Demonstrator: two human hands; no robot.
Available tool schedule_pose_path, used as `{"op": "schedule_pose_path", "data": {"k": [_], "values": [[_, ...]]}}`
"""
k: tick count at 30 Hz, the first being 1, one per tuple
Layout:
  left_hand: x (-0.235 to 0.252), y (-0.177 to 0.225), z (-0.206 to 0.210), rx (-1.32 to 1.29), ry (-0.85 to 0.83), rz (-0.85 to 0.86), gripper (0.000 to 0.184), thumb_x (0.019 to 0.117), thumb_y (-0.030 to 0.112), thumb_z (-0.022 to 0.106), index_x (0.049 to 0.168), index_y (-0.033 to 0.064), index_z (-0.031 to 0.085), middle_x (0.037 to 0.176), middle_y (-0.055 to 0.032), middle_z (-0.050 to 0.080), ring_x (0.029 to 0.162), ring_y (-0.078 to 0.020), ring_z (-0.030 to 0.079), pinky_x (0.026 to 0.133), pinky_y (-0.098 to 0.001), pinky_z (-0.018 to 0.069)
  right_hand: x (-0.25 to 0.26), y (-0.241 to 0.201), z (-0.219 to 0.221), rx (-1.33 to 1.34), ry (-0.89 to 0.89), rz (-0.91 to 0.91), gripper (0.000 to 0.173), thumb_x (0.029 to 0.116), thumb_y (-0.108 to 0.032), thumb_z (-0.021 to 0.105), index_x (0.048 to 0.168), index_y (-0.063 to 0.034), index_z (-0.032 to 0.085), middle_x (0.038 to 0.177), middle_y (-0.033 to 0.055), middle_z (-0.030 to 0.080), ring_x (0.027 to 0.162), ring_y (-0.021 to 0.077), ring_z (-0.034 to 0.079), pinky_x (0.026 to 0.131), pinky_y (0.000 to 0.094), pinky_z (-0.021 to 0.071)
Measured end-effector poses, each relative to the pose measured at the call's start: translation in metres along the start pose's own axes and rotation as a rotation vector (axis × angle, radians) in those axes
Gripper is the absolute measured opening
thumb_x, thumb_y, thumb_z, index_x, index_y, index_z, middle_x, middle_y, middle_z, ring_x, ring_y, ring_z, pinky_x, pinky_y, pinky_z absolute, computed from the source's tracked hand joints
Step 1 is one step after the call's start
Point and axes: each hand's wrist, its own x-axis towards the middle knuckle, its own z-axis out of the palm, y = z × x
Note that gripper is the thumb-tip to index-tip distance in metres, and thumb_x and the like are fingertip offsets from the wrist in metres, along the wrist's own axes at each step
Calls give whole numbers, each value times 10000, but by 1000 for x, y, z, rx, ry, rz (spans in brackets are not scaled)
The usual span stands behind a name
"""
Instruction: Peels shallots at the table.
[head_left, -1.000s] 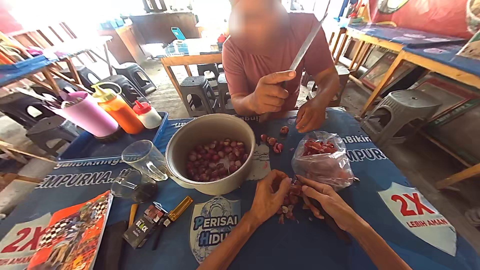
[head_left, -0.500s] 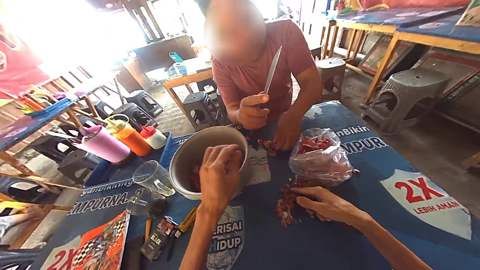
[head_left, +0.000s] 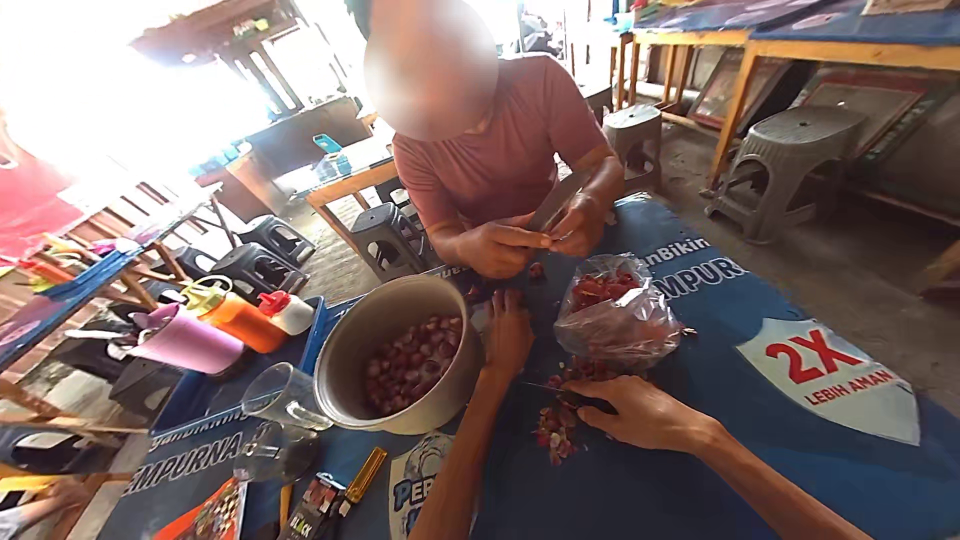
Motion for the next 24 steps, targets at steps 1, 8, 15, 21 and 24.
{"op": "schedule_pose_path", "data": {"k": [1, 8, 15, 21, 24], "values": [[6, -1, 3, 52, -23, 1, 453, 1043, 173, 496, 1459, -6, 511, 1523, -265, 439, 1416, -438, 405, 1144, -500, 382, 0, -1, 0, -2, -9, 2, 466, 1063, -312, 504, 1508, -178, 527, 1225, 173, 696, 1093, 333, 675, 970, 552, 491], [-43, 72, -20, 176, 133, 181, 429, 1072, 291, 458, 1175, -48, 699, 1130, -234, 718, 1115, -399, 679, 985, -540, 503, 1, -9, 4, -59, -29, 18, 482, 1070, -313, 479, 1534, -182, 488, 1158, 224, 699, 1099, 415, 655, 951, 610, 475], [-13, 102, 40, 199, -112, 591, 851, 967, 743, 360, 1633, 217, 290, 1715, -93, 143, 1565, -436, 25, 1144, -784, 66, -5, -14, 6, -95, -2, -18, 405, 1070, -306, 486, 1369, -64, 612, 1167, 227, 687, 1134, 402, 641, 971, 577, 466], [-13, 91, 66, 233, -409, 549, 692, 1051, 605, 304, 1638, 241, 271, 1706, -48, 197, 1559, -433, 105, 1115, -801, 61, -3, -21, 5, -166, -85, 47, 422, 1083, -330, 458, 1385, -70, 597, 1150, 247, 676, 1104, 433, 638, 937, 599, 471], [-11, 101, 53, 249, -477, 529, 692, 1051, 594, 336, 1644, 249, 248, 1711, -38, 181, 1562, -429, 85, 1117, -792, 80, -4, -21, 7, -169, -70, 25, 420, 1081, -315, 464, 1404, -76, 587, 1144, 247, 678, 1092, 434, 643, 926, 591, 478]]}}
